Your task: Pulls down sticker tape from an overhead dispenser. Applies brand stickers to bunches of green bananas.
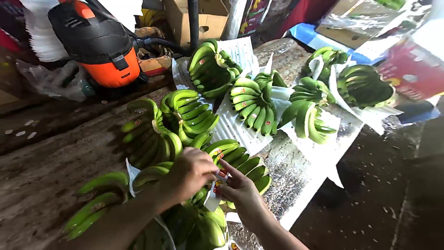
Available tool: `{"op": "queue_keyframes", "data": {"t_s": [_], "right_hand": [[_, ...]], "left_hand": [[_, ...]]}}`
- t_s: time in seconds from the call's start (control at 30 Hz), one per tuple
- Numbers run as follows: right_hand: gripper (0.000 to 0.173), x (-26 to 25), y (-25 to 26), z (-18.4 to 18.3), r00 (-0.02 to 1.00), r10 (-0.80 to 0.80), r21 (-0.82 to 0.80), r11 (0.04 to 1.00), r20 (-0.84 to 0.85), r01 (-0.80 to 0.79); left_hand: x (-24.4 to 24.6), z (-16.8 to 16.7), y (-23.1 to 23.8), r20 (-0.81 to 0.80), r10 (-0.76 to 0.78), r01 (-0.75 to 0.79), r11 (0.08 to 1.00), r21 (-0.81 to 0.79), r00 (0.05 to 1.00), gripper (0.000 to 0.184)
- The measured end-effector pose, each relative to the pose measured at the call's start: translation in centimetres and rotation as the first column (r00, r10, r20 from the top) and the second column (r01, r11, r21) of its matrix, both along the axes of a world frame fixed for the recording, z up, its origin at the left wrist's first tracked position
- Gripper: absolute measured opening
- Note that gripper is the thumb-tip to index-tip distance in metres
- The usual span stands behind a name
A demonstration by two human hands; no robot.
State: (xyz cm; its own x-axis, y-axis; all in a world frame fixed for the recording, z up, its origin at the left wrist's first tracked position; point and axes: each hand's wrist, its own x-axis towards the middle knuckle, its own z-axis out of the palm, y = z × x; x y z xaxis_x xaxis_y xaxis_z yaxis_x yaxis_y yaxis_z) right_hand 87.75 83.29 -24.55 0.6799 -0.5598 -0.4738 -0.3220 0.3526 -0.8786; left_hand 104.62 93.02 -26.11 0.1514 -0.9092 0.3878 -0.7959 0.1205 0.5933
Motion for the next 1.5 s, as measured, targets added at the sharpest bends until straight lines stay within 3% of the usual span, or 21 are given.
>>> {"op": "queue_keyframes", "data": {"t_s": [0.1,0.2,0.3,0.37,0.43,0.47,0.53,0.63,0.73,0.8,0.87,0.93,1.0,1.07,1.13,1.2,1.23,1.33,1.5], "right_hand": [[0.058,-0.4,0.4,0.6,0.997,-0.034,0.187,0.982,0.071,0.021],[0.05,-1.0,0.5,0.7,0.975,-0.076,0.33,0.944,0.209,0.003],[0.044,-0.7,0.8,0.8,0.956,-0.182,0.45,0.891,0.229,0.062],[0.05,-0.4,0.6,0.8,0.957,-0.258,0.453,0.874,0.129,0.174],[0.042,-0.4,0.0,0.2,0.944,-0.33,0.362,0.882,0.014,0.303],[0.035,-0.6,-0.4,-0.3,0.939,-0.344,0.304,0.894,-0.001,0.328],[0.036,-1.1,-0.7,-0.8,0.934,-0.356,0.25,0.906,0.019,0.34],[0.052,-1.4,-0.7,-0.8,0.953,-0.302,0.238,0.928,0.036,0.285],[0.041,-1.3,-0.7,-0.4,0.978,-0.209,0.244,0.949,0.021,0.197],[0.031,-1.3,-0.6,-0.5,0.984,-0.174,0.212,0.963,0.027,0.165],[0.027,-1.1,-0.4,-0.6,0.98,-0.194,0.168,0.968,0.045,0.184],[0.029,-1.1,-0.3,-0.6,0.977,-0.201,0.123,0.974,0.069,0.191],[0.039,-1.1,-0.1,-0.5,0.983,-0.171,0.076,0.983,0.066,0.165],[0.048,-1.0,0.3,-0.4,0.99,-0.135,0.048,0.99,0.041,0.133],[0.052,-1.0,0.8,-0.3,0.996,-0.076,0.003,0.997,0.04,0.076],[0.051,-1.0,1.2,-0.1,0.998,-0.022,-0.075,0.997,0.051,0.026],[0.049,-1.2,1.3,-0.2,0.998,0.007,-0.127,0.992,0.064,0.002],[0.051,-2.2,1.7,-0.4,0.989,0.124,-0.292,0.952,0.083,-0.095],[0.062,-3.1,2.7,0.2,0.961,0.278,-0.628,0.745,-0.016,-0.226]], "left_hand": [[-2.4,-1.0,-0.2,0.278,0.058,-0.017,0.989,-0.148,0.959,0.012],[-3.0,-1.4,0.4,0.39,0.135,-0.007,0.95,-0.311,0.911,0.019],[-2.5,-2.0,0.7,0.412,0.106,0.062,0.926,-0.374,0.905,0.018],[-1.6,-2.3,0.8,0.273,0.009,0.089,0.936,-0.342,0.962,0.017],[0.7,-2.2,1.3,0.032,-0.021,0.028,0.971,-0.237,0.999,0.021],[2.7,-2.0,1.8,-0.066,0.034,-0.042,0.991,-0.124,0.997,0.023],[8.0,-2.7,3.1,-0.124,0.208,-0.177,0.958,0.227,0.97,0.024],[14.7,-6.5,4.5,0.01,0.267,-0.207,0.721,0.662,0.964,0.025],[16.2,-8.8,4.4,0.122,0.239,-0.24,0.563,0.791,0.963,0.033],[15.8,-9.2,3.6,0.206,0.251,-0.309,0.504,0.806,0.946,0.036],[15.5,-9.6,3.1,0.302,0.303,-0.42,0.49,0.764,0.904,0.036],[15.1,-9.3,3.1,0.362,0.419,-0.549,0.533,0.644,0.833,0.032],[13.6,-7.5,2.8,0.241,0.515,-0.565,0.694,0.446,0.823,0.018],[9.7,-4.2,2.1,0.0,0.444,-0.429,0.865,0.259,0.896,0.012],[4.2,-1.1,1.7,-0.166,0.204,-0.182,0.973,0.139,0.965,0.011],[-0.4,0.0,1.3,-0.136,-0.006,0.01,0.999,0.031,0.991,0.01],[-2.0,0.0,1.0,-0.045,-0.026,0.026,1.0,-0.012,0.999,0.01],[-4.0,-0.6,0.6,0.119,0.058,-0.044,0.992,-0.12,0.991,0.009],[-4.5,0.0,1.6,0.015,0.131,-0.128,0.981,-0.144,0.991,0.005]]}}
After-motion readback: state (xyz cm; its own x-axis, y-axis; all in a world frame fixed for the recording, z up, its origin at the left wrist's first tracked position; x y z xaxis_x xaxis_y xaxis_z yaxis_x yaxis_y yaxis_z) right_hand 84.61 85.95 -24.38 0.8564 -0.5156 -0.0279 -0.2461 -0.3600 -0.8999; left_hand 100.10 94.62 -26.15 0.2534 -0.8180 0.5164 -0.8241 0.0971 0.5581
